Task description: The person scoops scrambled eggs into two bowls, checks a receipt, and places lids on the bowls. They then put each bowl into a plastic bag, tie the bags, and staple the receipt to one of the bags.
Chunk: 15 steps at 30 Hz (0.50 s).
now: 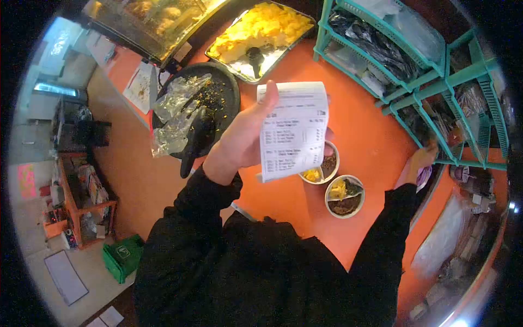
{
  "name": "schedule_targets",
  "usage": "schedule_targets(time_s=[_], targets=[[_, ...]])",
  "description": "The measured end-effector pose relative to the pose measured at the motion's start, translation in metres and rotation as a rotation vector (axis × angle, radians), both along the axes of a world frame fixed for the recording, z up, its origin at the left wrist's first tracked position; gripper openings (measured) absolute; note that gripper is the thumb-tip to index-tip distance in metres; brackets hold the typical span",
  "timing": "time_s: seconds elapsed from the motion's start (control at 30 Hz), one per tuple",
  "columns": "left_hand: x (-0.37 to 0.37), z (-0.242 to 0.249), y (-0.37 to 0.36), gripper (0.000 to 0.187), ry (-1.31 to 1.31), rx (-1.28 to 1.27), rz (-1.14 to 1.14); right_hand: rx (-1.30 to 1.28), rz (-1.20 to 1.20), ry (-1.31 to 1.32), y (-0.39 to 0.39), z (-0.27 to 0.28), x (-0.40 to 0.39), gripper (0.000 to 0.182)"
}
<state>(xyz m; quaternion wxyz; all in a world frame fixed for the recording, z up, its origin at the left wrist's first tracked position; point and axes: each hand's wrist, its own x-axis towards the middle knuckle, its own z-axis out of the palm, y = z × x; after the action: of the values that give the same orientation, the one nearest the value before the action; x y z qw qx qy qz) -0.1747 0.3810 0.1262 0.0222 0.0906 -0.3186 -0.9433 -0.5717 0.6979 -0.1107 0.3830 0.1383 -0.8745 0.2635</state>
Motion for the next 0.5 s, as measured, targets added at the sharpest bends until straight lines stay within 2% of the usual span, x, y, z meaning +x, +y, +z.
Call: schedule_targets(time_s=[0.07, 0.13, 0.17, 0.23, 0.27, 0.33, 0.43, 0.5], targets=[[0.003, 0.001, 0.0, 0.077, 0.033, -0.009, -0.043, -0.216, -0.078, -0.165, -0.001, 0.003, 0.014, 0.043], [0.005, 0.0, 0.004, 0.077, 0.038, 0.044, -0.067, -0.021, 0.137, -0.47, -0.019, 0.027, 0.059, 0.04], [0.005, 0.0, 0.006, 0.077, 0.046, 0.071, -0.083, -0.394, 0.609, -0.837, -0.05, 0.066, 0.107, 0.04], [0.006, 0.006, 0.011, 0.076, 0.042, 0.097, -0.086, -0.411, 0.898, -1.157, -0.075, 0.023, 0.139, 0.035], [0.006, 0.008, 0.016, 0.075, 0.04, 0.107, -0.064, -0.422, 1.002, -1.175, -0.103, 0.027, 0.174, 0.035], [0.007, 0.011, 0.019, 0.074, 0.051, 0.099, -0.052, -0.241, 1.299, -1.358, -0.144, 0.088, 0.236, 0.027], [0.011, 0.012, 0.018, 0.074, 0.082, 0.075, -0.079, 0.252, 1.144, -1.045, -0.164, 0.057, 0.259, 0.023], [0.013, 0.01, 0.016, 0.074, 0.103, 0.09, -0.098, 0.378, 1.12, -0.69, -0.168, 0.043, 0.267, 0.023]])
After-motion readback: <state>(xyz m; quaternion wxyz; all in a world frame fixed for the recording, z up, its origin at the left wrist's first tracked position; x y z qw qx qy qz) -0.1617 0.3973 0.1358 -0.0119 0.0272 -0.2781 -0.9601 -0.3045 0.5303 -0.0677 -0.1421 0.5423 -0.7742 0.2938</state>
